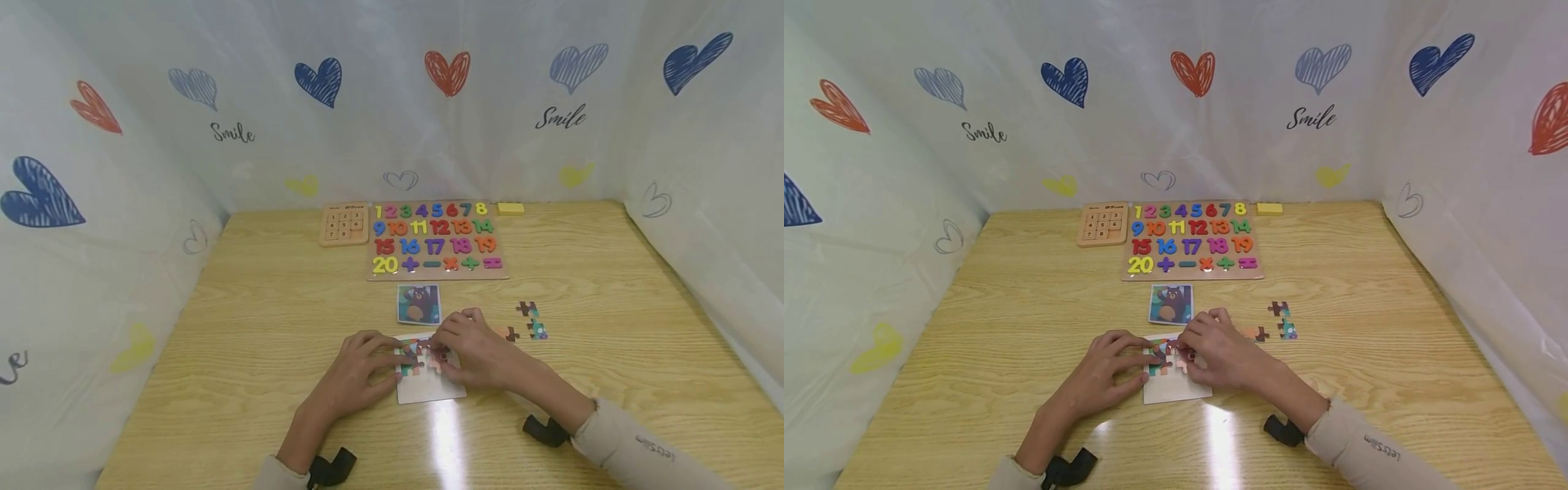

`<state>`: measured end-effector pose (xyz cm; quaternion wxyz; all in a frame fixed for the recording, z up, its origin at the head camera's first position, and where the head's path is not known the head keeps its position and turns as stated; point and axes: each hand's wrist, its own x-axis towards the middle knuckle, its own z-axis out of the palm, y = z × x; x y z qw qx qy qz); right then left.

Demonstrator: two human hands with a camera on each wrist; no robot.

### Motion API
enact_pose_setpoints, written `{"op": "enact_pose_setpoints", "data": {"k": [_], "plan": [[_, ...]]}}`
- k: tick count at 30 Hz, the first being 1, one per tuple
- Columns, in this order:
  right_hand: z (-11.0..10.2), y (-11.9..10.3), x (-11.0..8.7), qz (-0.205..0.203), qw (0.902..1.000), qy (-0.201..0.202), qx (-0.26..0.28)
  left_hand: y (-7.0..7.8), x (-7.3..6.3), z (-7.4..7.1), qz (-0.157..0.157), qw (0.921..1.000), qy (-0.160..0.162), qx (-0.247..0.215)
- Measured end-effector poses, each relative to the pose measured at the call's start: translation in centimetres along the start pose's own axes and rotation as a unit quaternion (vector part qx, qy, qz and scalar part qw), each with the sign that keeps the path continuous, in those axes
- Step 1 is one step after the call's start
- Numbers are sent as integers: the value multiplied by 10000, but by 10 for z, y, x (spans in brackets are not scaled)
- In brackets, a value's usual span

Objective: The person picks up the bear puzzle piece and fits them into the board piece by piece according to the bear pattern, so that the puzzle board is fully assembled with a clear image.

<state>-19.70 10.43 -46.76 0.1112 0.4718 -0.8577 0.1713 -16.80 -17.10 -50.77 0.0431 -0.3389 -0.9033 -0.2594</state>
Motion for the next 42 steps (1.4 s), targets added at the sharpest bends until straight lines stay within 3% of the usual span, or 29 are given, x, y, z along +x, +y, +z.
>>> {"op": "enact_pose_setpoints", "data": {"k": [42], "plan": [[17, -6, 7, -273, 9996, 75, -73, 1, 1, -1, -76, 9999, -100, 46]]}}
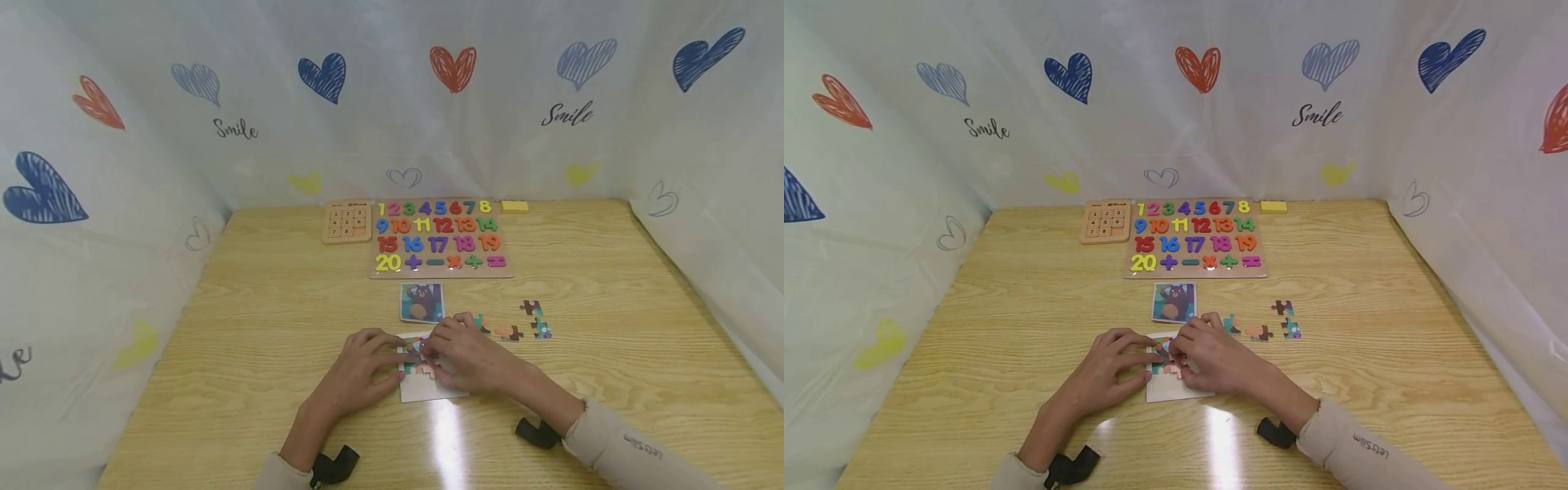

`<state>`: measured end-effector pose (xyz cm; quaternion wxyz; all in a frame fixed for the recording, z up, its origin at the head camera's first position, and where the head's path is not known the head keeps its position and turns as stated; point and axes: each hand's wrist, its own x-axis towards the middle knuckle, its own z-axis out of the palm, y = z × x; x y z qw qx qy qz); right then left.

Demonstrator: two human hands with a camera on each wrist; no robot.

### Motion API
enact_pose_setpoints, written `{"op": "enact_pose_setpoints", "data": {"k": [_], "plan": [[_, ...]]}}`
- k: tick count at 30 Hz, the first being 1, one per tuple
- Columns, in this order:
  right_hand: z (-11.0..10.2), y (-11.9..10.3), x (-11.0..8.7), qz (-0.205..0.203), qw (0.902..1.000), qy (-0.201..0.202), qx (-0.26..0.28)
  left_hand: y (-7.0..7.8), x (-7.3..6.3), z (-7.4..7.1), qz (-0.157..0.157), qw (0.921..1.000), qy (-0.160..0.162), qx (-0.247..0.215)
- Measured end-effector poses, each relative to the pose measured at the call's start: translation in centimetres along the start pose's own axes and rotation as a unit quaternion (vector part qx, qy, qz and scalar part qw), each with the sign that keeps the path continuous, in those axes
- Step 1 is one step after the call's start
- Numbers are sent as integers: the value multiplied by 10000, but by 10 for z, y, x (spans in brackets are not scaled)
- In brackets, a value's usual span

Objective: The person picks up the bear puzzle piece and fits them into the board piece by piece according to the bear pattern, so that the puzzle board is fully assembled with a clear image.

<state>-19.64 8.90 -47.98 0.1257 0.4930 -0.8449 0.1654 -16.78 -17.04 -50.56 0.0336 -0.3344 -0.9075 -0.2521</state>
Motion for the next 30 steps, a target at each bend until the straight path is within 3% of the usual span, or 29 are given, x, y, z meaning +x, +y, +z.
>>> {"op": "enact_pose_setpoints", "data": {"k": [12, 24, 30], "plan": [[0, -1, -1, 155, 9992, -312, -171, 0, 1, 0, 56, 10000, 26, 77], [2, -5, -3, -17, 9998, -98, -158, 2, 0, 1, 190, 9997, 160, 5], [0, -9, -4, 130, 9995, -210, -214, 1, 0, 5, 113, 9997, 232, -51]]}}
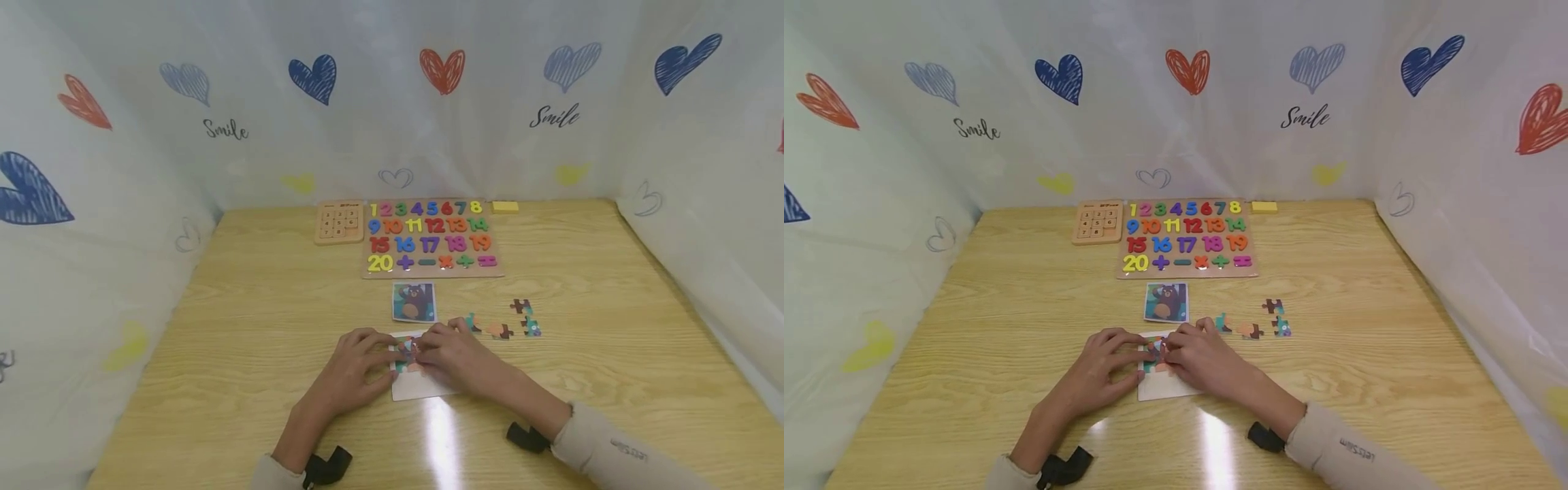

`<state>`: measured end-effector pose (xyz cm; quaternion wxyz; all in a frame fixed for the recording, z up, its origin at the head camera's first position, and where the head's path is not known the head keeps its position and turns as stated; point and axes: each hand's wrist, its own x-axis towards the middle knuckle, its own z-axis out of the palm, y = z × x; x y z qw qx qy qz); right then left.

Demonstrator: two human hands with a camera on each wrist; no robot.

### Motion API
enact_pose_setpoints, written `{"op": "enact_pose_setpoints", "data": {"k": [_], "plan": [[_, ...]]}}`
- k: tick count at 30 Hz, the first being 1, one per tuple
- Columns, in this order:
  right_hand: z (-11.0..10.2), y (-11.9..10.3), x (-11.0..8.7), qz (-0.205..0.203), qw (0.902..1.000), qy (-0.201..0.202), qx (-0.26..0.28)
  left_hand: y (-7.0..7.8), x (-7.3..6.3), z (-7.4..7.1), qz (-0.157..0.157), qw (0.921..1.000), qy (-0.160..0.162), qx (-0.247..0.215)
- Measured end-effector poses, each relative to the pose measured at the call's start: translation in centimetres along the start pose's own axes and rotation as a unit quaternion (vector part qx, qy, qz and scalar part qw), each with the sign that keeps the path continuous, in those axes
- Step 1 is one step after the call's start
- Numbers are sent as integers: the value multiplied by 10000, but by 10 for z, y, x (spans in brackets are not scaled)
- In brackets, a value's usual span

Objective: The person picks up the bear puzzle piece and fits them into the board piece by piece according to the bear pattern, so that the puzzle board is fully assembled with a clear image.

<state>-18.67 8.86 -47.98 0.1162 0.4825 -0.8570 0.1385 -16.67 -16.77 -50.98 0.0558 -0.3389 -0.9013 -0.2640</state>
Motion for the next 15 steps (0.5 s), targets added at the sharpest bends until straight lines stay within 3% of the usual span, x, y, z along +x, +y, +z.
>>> {"op": "enact_pose_setpoints", "data": {"k": [7, 15], "plan": [[-17, 6, -15, 870, 9956, -206, 276, 8, 0, 4, 4, 10000, -14, 18], [-42, 44, -41, 1178, 9917, 490, 184, 14, 0, 5, -111, 9987, -189, 467]]}}
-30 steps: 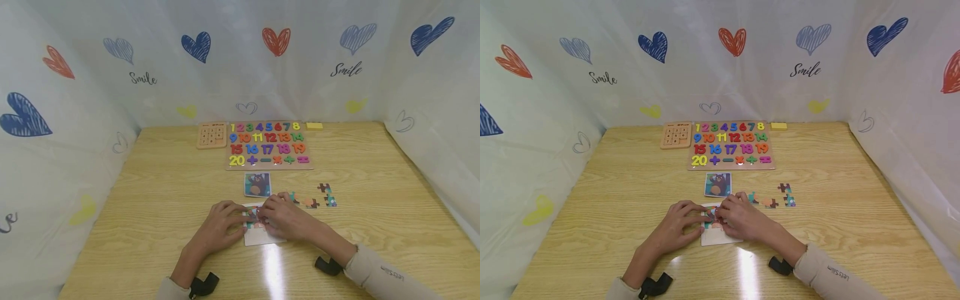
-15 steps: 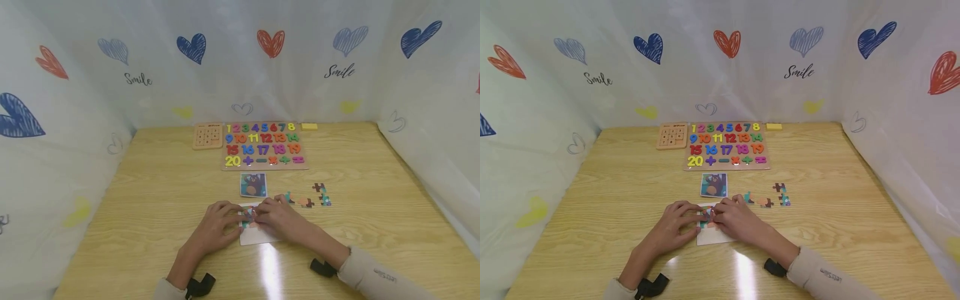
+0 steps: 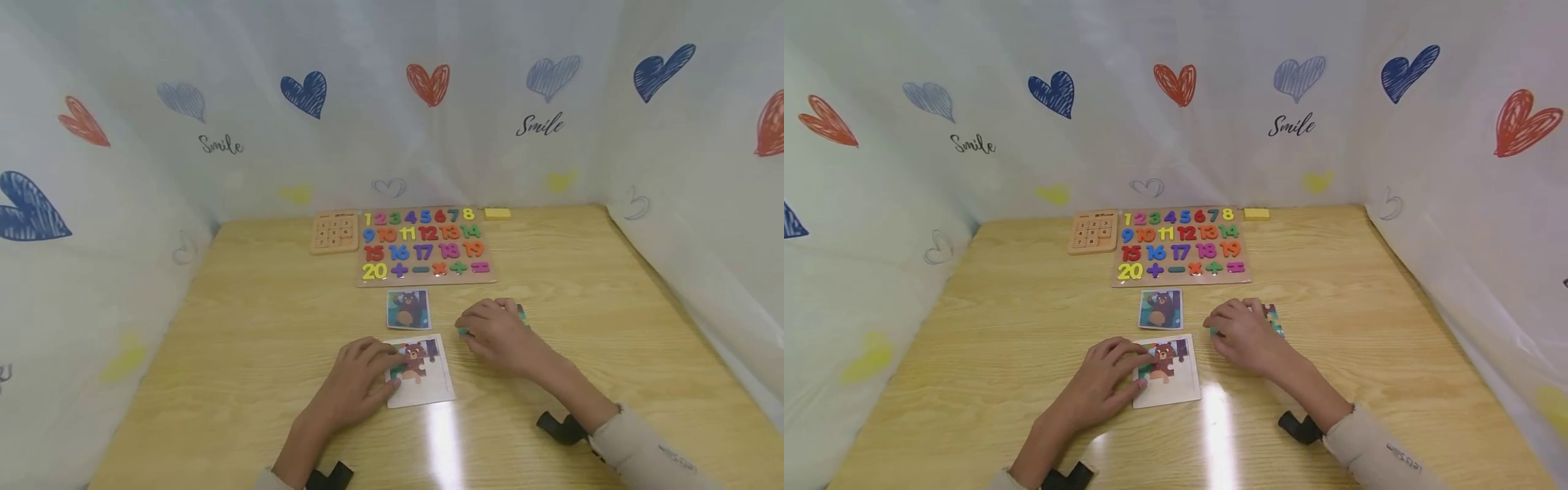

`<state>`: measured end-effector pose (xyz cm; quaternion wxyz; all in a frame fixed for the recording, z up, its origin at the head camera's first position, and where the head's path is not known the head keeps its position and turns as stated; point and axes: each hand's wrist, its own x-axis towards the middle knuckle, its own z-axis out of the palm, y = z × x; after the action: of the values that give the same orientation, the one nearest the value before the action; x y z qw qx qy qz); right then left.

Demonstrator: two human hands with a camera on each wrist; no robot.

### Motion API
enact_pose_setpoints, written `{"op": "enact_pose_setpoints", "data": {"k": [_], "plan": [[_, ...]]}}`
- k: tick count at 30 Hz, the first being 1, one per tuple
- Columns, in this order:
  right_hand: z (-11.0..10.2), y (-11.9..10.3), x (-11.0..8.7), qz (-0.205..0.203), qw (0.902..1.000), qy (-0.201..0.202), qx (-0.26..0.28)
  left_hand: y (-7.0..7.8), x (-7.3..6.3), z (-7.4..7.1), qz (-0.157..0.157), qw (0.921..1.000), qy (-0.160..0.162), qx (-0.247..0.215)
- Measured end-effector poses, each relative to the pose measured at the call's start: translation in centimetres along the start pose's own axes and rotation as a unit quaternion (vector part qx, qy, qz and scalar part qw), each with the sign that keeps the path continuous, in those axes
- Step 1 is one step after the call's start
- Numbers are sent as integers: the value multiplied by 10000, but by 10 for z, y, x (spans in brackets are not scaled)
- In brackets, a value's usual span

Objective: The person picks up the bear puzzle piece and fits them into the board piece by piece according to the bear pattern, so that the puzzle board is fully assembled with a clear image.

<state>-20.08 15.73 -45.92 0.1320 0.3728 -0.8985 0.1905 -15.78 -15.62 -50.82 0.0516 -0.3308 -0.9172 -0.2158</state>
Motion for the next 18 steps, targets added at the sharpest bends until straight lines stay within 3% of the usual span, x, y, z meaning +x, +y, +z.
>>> {"op": "enact_pose_setpoints", "data": {"k": [8, 18], "plan": [[-19, 34, -17, 420, 9989, -88, -168, 2, -1, -1, -48, 9997, -208, 122], [-26, 61, -26, 922, 9950, -235, -311, 2, 0, -4, -70, 9996, -279, 36]]}}
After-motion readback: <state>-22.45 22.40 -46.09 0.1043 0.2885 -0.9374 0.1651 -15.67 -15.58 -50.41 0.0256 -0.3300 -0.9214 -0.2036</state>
